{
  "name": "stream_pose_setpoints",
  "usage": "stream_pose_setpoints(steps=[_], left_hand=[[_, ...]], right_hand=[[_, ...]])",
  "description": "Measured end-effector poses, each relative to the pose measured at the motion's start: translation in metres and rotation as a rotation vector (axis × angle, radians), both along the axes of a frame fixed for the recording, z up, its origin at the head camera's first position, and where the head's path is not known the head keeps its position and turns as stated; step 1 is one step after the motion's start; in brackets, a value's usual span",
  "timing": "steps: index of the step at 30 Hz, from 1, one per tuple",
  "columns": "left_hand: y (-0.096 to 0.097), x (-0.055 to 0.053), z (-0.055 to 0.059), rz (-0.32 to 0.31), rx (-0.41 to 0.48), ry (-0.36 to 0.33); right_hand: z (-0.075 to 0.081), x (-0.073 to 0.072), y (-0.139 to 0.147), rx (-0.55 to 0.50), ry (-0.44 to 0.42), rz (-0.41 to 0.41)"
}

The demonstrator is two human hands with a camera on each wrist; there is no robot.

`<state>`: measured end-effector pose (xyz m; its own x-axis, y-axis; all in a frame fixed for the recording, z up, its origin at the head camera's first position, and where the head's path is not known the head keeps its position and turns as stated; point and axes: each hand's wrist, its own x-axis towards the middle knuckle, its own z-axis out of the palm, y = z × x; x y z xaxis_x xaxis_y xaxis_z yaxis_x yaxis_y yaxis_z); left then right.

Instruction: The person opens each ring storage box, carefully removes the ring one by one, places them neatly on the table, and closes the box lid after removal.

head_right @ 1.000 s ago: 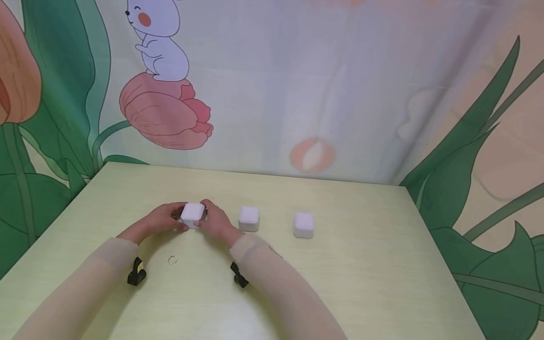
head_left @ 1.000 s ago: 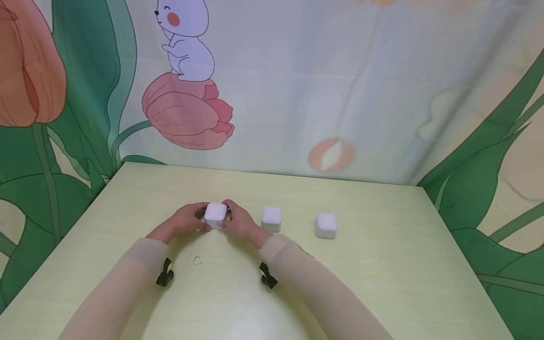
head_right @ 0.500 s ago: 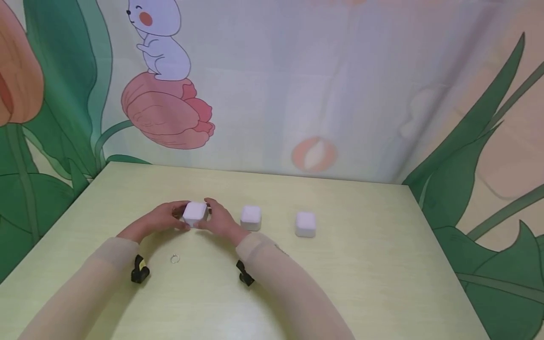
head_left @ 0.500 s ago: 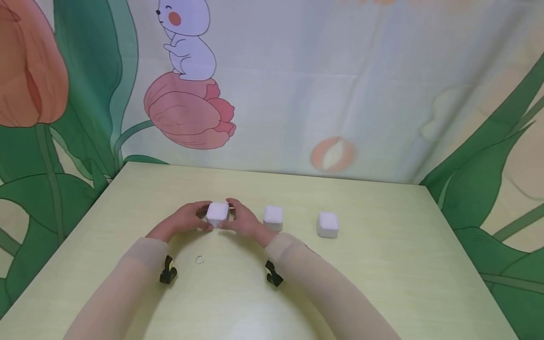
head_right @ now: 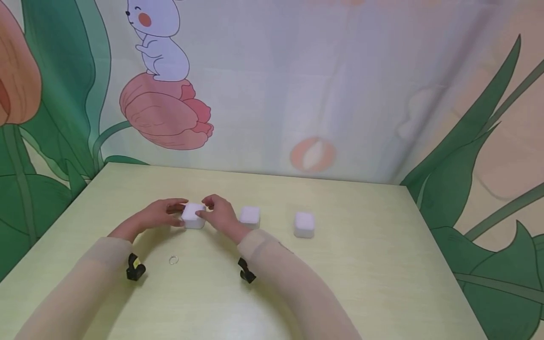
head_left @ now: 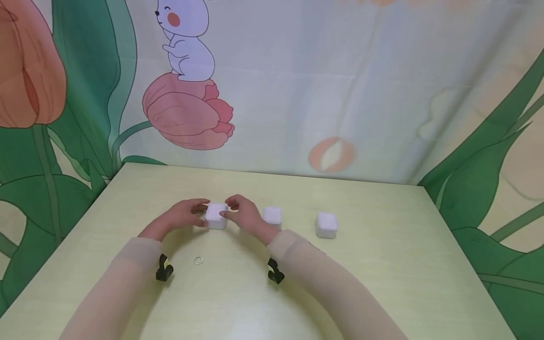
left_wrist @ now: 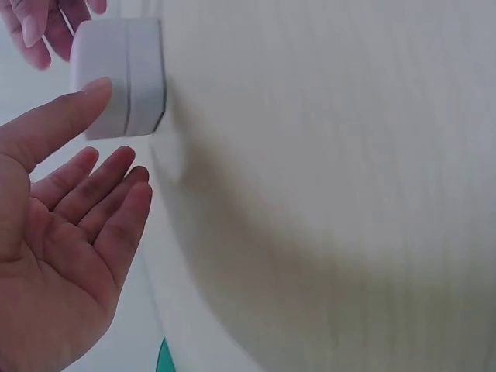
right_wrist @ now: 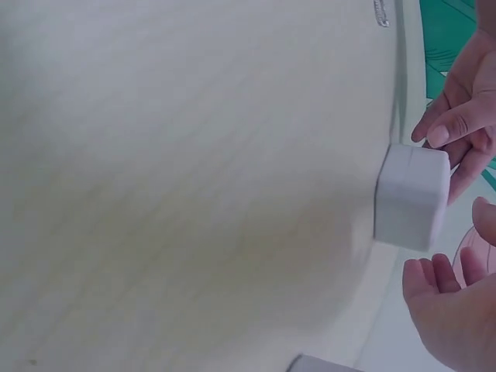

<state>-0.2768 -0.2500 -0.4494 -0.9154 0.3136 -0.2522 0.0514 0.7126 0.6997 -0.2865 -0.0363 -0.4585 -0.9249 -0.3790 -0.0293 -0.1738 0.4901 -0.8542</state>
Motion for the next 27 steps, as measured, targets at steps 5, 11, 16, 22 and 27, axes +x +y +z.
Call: stream_pose_setpoints(steps=[5,11,16,22,27], left_hand=[[-0.005,0.003,0.008,0.038,0.011,0.044],[-0.008,0.011,0.023,0.119,-0.002,0.126],[-0.012,0.019,0.038,0.178,-0.008,0.174],[-0.016,0.031,0.052,0.209,-0.017,0.226],[-0.016,0.038,0.058,0.213,-0.027,0.262]], right_hand=[[0.008,0.001,0.003,-0.016,0.004,-0.019],[0.016,0.001,0.008,-0.017,0.040,-0.031],[0.021,0.002,0.013,-0.015,0.069,-0.029],[0.028,0.004,0.025,-0.055,0.060,-0.027],[0.033,0.005,0.035,-0.069,0.062,-0.035]])
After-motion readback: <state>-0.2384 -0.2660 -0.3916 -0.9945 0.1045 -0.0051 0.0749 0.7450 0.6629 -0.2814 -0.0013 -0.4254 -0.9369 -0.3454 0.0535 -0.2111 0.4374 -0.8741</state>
